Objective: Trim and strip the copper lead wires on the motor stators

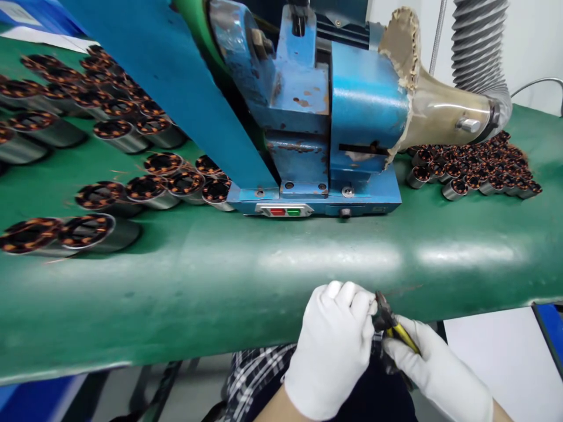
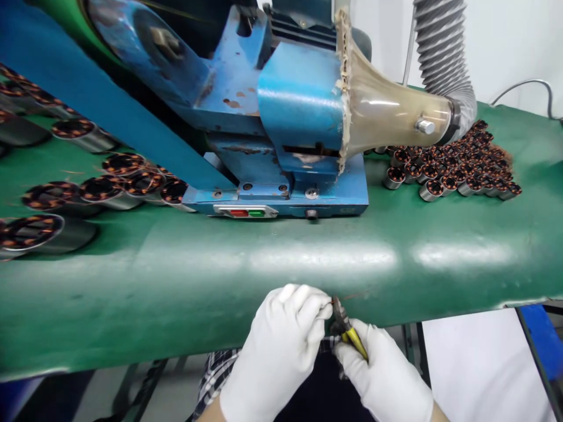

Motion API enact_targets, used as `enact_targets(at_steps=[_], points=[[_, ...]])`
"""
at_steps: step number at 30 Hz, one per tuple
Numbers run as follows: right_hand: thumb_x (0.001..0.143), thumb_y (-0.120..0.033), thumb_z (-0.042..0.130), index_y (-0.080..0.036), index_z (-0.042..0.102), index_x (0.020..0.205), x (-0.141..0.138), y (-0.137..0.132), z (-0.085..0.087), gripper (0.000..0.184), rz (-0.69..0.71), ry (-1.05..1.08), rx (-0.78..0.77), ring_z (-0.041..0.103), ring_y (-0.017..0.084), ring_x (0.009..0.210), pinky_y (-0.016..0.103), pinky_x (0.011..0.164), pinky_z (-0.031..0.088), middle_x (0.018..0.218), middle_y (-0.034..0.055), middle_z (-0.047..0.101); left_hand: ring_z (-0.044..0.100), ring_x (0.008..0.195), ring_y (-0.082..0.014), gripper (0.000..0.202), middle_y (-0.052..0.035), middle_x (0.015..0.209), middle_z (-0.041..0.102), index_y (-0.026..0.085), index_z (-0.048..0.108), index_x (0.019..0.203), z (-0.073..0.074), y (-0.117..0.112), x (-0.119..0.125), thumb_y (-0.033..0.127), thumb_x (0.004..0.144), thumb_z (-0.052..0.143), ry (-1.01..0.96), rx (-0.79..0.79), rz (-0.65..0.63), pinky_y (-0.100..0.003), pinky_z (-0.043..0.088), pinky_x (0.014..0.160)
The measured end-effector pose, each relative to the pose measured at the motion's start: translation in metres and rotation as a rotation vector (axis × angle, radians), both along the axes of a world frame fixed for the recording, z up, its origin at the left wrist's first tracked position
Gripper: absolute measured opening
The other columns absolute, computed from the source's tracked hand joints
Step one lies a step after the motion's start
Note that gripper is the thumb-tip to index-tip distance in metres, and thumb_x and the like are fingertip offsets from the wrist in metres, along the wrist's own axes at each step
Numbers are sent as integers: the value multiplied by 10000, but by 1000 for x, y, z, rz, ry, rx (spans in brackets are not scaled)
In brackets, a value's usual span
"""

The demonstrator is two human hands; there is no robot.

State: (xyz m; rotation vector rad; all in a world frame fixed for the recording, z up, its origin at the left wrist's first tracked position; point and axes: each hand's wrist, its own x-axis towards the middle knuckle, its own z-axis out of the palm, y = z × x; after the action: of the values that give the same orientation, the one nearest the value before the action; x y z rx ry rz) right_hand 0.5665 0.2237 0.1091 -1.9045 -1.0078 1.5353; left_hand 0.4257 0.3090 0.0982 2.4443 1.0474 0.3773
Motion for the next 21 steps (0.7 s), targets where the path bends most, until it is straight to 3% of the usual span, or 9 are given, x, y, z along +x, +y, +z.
enact_targets(at_steps=[6,12,14,16,19,21], points=[[802,-411,587,-168,634,952,-15,-1,-16,290,-315,142,43,585,212,902,316,897,429,896,54,652,478,707,-220,156,-28,793,600,204,550,792,0,1,1,109,799,426,9,50,3,-385,387,667],[659,-435,749,-173,626,714,-11,4,-11,295,-418,480,-17,553,125,594,235,605,471,640,-19,585,534,723,-227,210,-27,826,644,196,577,805,-2,11,-10,57,758,427,-19,70,6,-384,410,658],[681,-400,748,-178,627,721,-15,12,-11,256,-453,714,19,585,122,601,253,627,489,687,-8,610,556,727,-231,202,-35,830,660,192,590,823,-6,19,-18,83,784,424,-23,112,47,-388,424,659],[684,-379,749,-191,632,729,-16,27,-14,226,-496,897,124,643,167,768,325,757,502,899,36,655,572,718,-236,196,-44,821,674,191,606,834,-11,28,-26,138,816,419,-4,142,98,-393,440,656],[668,-433,741,-264,636,871,12,54,-23,284,-643,780,392,620,239,994,437,862,477,1150,43,618,595,683,-241,222,-49,791,688,197,629,818,-16,38,-35,207,833,408,34,167,145,-405,466,645],[698,-477,700,-328,588,1015,58,65,-26,367,-775,530,557,607,237,1030,459,859,483,1132,27,634,612,672,-245,242,-47,783,697,202,640,809,-18,41,-38,226,833,400,35,176,161,-416,484,638]])
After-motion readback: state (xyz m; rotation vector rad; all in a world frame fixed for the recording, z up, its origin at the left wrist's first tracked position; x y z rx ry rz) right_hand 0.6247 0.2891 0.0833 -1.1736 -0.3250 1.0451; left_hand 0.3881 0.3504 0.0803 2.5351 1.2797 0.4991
